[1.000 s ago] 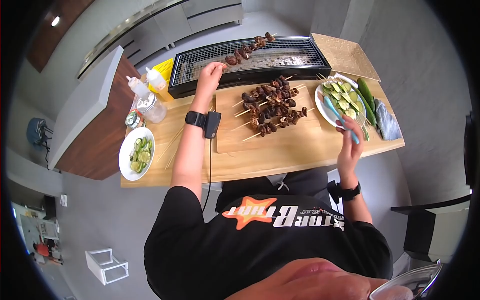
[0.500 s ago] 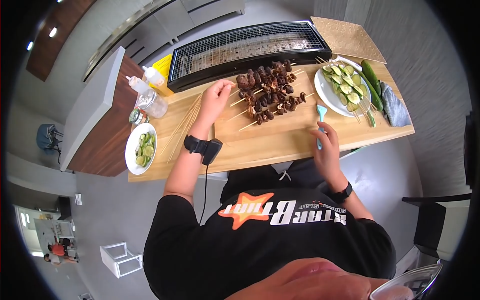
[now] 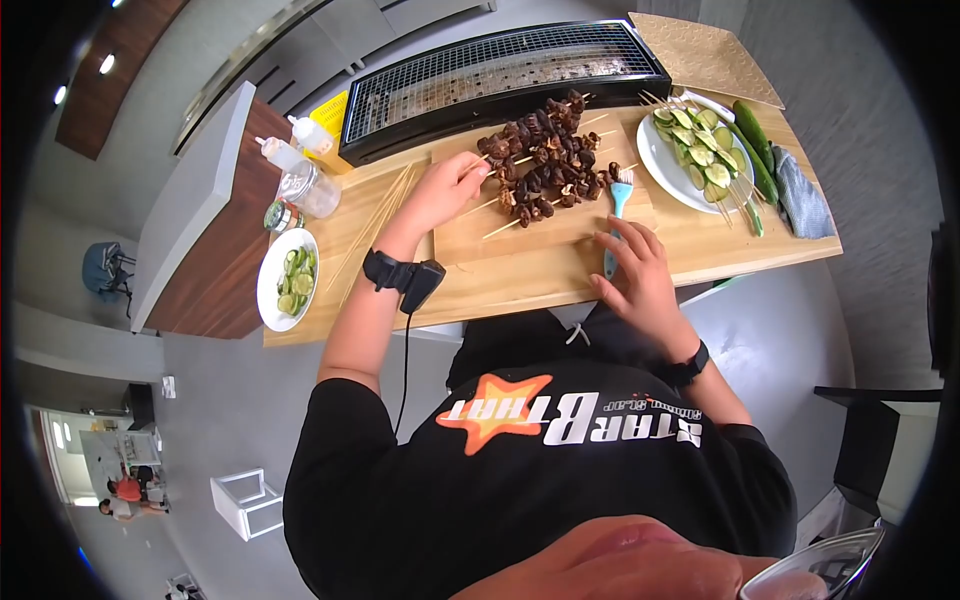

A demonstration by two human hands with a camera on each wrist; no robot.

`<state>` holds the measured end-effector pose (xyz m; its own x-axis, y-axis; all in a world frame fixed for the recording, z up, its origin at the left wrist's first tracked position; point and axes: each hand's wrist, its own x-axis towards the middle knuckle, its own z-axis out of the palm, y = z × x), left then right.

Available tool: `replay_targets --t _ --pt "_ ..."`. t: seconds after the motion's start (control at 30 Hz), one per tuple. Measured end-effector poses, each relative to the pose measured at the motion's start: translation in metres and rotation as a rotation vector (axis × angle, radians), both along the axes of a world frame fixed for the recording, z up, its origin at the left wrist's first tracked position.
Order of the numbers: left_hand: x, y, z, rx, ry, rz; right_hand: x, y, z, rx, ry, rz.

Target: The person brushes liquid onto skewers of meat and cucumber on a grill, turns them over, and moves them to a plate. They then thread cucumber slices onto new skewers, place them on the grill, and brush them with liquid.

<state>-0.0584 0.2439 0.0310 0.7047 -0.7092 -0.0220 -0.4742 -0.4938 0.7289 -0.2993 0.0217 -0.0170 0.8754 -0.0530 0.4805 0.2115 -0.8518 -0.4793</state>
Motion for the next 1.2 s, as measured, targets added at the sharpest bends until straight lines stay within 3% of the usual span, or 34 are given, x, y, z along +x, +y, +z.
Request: replay_targets --t 0.13,0.23,0.37,0.53,0.77,0.87,1.07,1.2 --pt "0.006 -0.003 -0.003 0.025 0.230 -0.044 0.001 -0.002 -0.004 0.066 -0.045 -0.008" --pt "0.013 -0.003 -0.023 -0.072 0.135 -0.055 0.000 -0.004 -0.005 0.111 -0.085 -0.012" --pt "-0.009 -0.005 -0.026 -0.219 0.203 0.018 -0.002 -0.007 -0.008 0.233 -0.184 -0.014" --pt "-0.052 -0.015 -0.031 -0.534 0.414 0.027 0.004 0.003 0.004 0.586 -0.101 0.095" --pt "-0.099 -0.049 -0.033 -0.740 0.472 -0.026 0.046 0.030 0.013 1.074 0.072 0.246" --pt "-0.111 -0.060 -0.031 -0.789 0.493 -0.003 0.052 0.033 0.019 1.008 0.173 0.246" --pt "-0.118 -0.072 -0.025 -0.840 0.365 -0.020 0.056 0.043 0.016 0.907 -0.043 0.184" --pt "-0.107 -0.076 -0.038 -0.906 0.534 -0.089 0.057 0.039 0.018 0.742 -0.102 0.183"
